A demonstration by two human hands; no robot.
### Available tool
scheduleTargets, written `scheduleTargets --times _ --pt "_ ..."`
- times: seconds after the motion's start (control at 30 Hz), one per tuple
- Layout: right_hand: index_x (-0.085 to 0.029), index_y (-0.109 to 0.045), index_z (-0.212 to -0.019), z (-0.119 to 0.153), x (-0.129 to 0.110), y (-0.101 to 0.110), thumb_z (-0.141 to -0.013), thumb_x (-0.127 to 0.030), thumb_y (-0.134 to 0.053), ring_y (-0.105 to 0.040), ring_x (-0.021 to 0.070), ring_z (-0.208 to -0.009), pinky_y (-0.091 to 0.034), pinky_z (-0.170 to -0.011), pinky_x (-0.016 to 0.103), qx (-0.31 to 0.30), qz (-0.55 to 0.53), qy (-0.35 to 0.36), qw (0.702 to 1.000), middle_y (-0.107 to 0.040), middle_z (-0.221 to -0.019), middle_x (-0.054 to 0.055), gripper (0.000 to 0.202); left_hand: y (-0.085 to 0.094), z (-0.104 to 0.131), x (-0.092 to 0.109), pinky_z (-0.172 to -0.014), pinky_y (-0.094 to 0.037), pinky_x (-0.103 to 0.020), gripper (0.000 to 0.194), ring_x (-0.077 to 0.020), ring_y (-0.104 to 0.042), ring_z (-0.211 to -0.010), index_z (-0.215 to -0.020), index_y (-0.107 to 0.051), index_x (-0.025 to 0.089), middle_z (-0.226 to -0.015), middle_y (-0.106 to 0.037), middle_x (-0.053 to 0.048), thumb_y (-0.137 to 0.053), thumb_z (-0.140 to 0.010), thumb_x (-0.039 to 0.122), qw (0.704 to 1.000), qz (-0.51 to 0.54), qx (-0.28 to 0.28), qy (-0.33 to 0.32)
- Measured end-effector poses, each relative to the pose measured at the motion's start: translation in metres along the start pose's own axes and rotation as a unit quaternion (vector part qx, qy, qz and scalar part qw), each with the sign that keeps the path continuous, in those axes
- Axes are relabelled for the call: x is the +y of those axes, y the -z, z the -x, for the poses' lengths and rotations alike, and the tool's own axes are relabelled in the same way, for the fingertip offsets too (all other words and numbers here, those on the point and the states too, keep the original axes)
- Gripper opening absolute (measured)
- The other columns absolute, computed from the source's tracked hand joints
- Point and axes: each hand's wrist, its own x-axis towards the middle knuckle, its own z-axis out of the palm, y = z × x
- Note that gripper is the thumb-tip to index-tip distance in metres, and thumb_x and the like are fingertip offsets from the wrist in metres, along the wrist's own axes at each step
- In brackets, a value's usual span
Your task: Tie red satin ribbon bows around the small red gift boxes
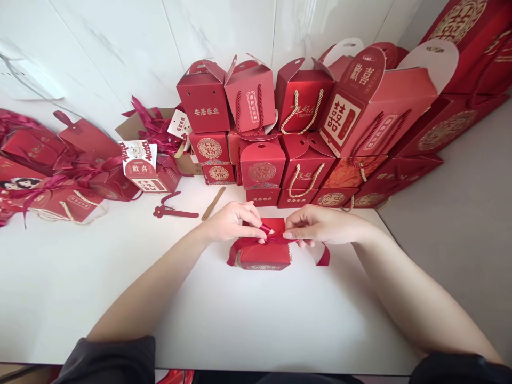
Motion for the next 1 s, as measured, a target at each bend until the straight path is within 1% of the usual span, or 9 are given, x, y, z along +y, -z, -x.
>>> scheduleTargets --times 0.17,0.27,0.33,0.47,0.57,0.63,0.73,0.87,1.0 --pt "-0.015 -0.067 -0.09 0.003 0.004 0.007 -0.09 -0.031 -0.052 -0.061 0.0152 -0.073 -0.048 -0.075 0.029 -0.072 -0.031 0.021 0.997 -0.069 -0.084 0.006 0.023 -0.002 0.0 -0.001 -0.117 -0.024 -0.042 0.014 -0.0132 -0.06 -0.075 -0.075 -0.081 0.022 -0.074 -0.072 -0.003 -0.076 -0.077 0.036 1.0 0.013 0.005 0.0" --pt "-0.016 -0.066 -0.087 0.001 0.005 0.005 -0.086 -0.018 -0.048 -0.061 0.0159 -0.079 -0.045 -0.078 0.028 -0.047 0.005 0.027 0.999 -0.069 -0.085 0.003 0.019 -0.001 0.0 0.0 -0.116 -0.025 -0.043 0.016 -0.0141 -0.061 -0.075 -0.073 -0.08 0.021 -0.073 -0.072 -0.004 -0.075 -0.078 0.035 1.0 0.014 0.004 0.001" --pt "-0.017 -0.063 -0.081 -0.001 0.004 0.003 -0.083 -0.015 -0.046 -0.056 0.014 -0.073 -0.042 -0.071 0.026 -0.017 0.027 0.025 0.999 -0.065 -0.081 0.001 0.017 0.004 0.002 0.004 -0.111 -0.032 -0.043 0.015 -0.0158 -0.062 -0.08 -0.075 -0.079 0.02 -0.08 -0.073 -0.005 -0.074 -0.078 0.034 1.0 0.009 -0.003 0.002" --pt "-0.018 -0.052 -0.069 -0.002 0.001 0.0 -0.091 -0.024 -0.039 -0.042 0.0111 -0.06 -0.035 -0.061 0.025 0.019 0.017 0.024 0.999 -0.049 -0.067 -0.002 0.025 0.025 0.011 0.019 -0.097 -0.043 -0.035 0.016 -0.0182 -0.06 -0.096 -0.078 -0.074 0.018 -0.111 -0.066 -0.007 -0.074 -0.077 0.035 0.997 -0.036 -0.067 0.035" --pt "-0.018 -0.052 -0.071 -0.001 -0.001 -0.002 -0.094 -0.044 -0.044 -0.037 0.0106 -0.059 -0.031 -0.057 0.025 0.032 0.039 0.024 0.998 -0.041 -0.064 -0.004 0.035 0.038 0.019 0.029 -0.077 -0.045 -0.027 0.028 -0.0141 -0.058 -0.078 -0.069 -0.065 0.017 -0.083 -0.063 -0.002 -0.072 -0.077 0.042 0.984 -0.062 -0.122 0.112" --pt "-0.018 -0.054 -0.074 0.0 -0.001 -0.004 -0.09 -0.053 -0.051 -0.035 0.0097 -0.055 -0.028 -0.053 0.024 0.042 0.063 0.01 0.997 -0.039 -0.063 -0.005 0.039 0.041 0.022 0.032 -0.056 -0.037 -0.024 0.04 -0.0102 -0.046 -0.057 -0.061 -0.059 0.016 -0.061 -0.052 0.002 -0.067 -0.079 0.051 0.972 -0.065 -0.129 0.187" --pt "-0.018 -0.055 -0.073 -0.001 -0.002 -0.006 -0.089 -0.057 -0.051 -0.036 0.0092 -0.055 -0.027 -0.052 0.024 0.054 0.078 0.022 0.995 -0.042 -0.063 -0.005 0.043 0.039 0.023 0.035 -0.045 -0.024 -0.024 0.046 -0.0079 -0.032 -0.047 -0.058 -0.058 0.016 -0.052 -0.041 0.004 -0.065 -0.077 0.057 0.956 -0.074 -0.109 0.261" --pt "-0.017 -0.055 -0.072 -0.003 -0.003 -0.008 -0.092 -0.057 -0.047 -0.043 0.0101 -0.06 -0.032 -0.057 0.024 0.05 0.07 0.045 0.995 -0.049 -0.066 -0.003 0.046 0.034 0.024 0.038 -0.045 -0.019 -0.025 0.037 -0.008 -0.027 -0.047 -0.066 -0.069 0.018 -0.05 -0.037 0.005 -0.073 -0.07 0.054 0.953 -0.08 -0.116 0.268" --pt "-0.018 -0.054 -0.071 0.001 -0.004 -0.006 -0.092 -0.051 -0.05 -0.038 0.0089 -0.057 -0.03 -0.055 0.023 0.05 0.087 0.067 0.993 -0.045 -0.063 -0.004 0.04 0.035 0.024 0.038 -0.045 -0.016 -0.027 0.036 -0.0084 -0.022 -0.046 -0.07 -0.072 0.019 -0.048 -0.027 0.007 -0.072 -0.071 0.055 0.959 -0.084 -0.12 0.243"
